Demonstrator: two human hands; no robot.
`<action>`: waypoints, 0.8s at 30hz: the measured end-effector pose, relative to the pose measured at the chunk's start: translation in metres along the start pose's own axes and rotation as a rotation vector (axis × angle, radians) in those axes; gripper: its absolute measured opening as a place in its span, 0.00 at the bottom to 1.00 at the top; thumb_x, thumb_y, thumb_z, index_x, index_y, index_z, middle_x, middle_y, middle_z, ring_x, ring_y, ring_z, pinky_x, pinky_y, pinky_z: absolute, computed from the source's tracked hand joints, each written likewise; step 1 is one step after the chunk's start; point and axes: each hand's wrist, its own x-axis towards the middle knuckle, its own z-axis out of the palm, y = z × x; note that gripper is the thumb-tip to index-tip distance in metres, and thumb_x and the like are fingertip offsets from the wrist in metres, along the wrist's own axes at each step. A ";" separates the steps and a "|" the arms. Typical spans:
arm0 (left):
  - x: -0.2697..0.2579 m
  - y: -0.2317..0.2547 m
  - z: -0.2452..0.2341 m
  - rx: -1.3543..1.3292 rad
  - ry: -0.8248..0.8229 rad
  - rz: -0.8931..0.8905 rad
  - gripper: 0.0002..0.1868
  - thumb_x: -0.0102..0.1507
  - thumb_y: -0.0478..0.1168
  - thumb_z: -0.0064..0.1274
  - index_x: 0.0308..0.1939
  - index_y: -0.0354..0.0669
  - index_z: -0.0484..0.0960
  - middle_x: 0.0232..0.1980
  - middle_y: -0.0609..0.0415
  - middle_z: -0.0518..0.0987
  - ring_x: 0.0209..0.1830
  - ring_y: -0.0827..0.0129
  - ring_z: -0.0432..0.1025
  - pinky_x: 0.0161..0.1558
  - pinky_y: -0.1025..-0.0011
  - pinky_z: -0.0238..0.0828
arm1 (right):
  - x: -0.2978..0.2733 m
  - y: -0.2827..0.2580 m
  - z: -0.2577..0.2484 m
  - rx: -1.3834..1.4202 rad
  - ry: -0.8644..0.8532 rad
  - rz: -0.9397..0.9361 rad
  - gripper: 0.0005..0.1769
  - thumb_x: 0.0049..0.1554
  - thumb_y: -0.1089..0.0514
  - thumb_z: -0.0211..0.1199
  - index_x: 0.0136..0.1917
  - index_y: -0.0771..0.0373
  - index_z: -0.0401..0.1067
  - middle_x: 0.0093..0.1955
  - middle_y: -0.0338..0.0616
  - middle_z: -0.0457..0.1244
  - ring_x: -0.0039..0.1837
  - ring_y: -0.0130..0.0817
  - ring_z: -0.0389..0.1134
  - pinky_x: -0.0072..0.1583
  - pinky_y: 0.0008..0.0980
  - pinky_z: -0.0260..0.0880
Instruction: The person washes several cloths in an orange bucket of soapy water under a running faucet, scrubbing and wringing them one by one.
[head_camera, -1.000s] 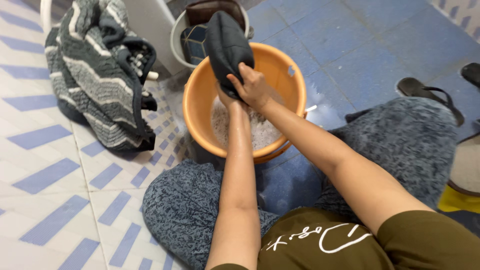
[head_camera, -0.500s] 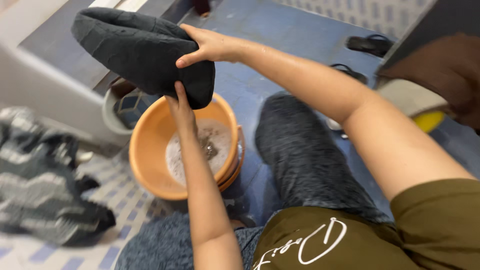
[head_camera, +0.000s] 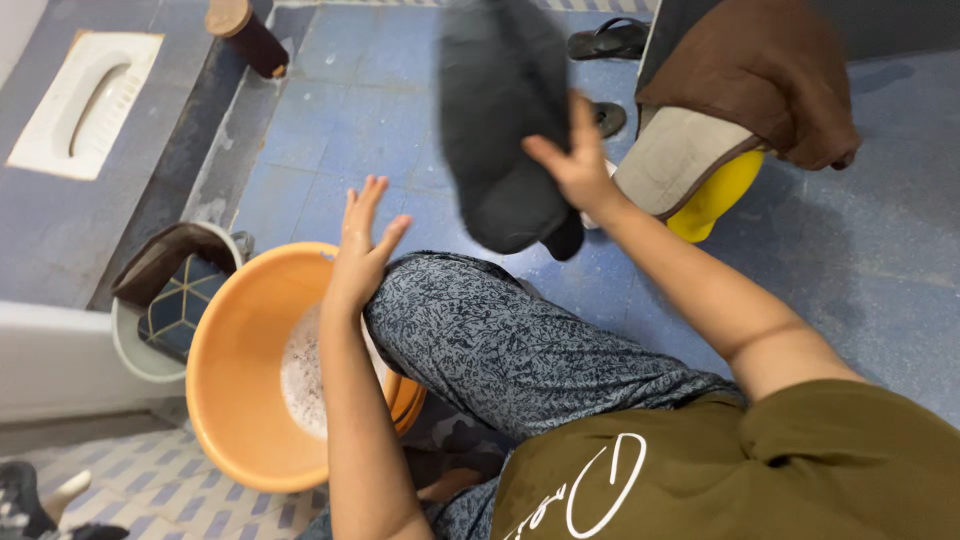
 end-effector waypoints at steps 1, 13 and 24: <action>0.000 -0.004 0.001 -0.116 0.057 -0.035 0.38 0.68 0.56 0.52 0.78 0.43 0.63 0.84 0.44 0.55 0.86 0.47 0.39 0.80 0.53 0.37 | -0.004 0.007 -0.023 0.068 0.059 0.042 0.52 0.64 0.44 0.69 0.84 0.73 0.46 0.83 0.60 0.50 0.85 0.48 0.52 0.84 0.40 0.50; -0.004 -0.030 0.013 -0.144 0.118 -0.037 0.39 0.68 0.50 0.54 0.78 0.38 0.59 0.79 0.41 0.64 0.84 0.53 0.50 0.80 0.56 0.39 | 0.030 0.114 -0.150 0.848 0.743 0.104 0.57 0.63 0.41 0.66 0.84 0.44 0.23 0.88 0.42 0.34 0.87 0.44 0.42 0.82 0.48 0.45; -0.029 -0.044 -0.002 -0.169 0.307 -0.252 0.34 0.68 0.48 0.54 0.75 0.43 0.63 0.78 0.48 0.66 0.80 0.57 0.57 0.73 0.54 0.53 | 0.012 0.152 -0.148 0.922 0.714 0.051 0.46 0.71 0.57 0.61 0.86 0.48 0.30 0.89 0.41 0.37 0.87 0.41 0.42 0.85 0.46 0.42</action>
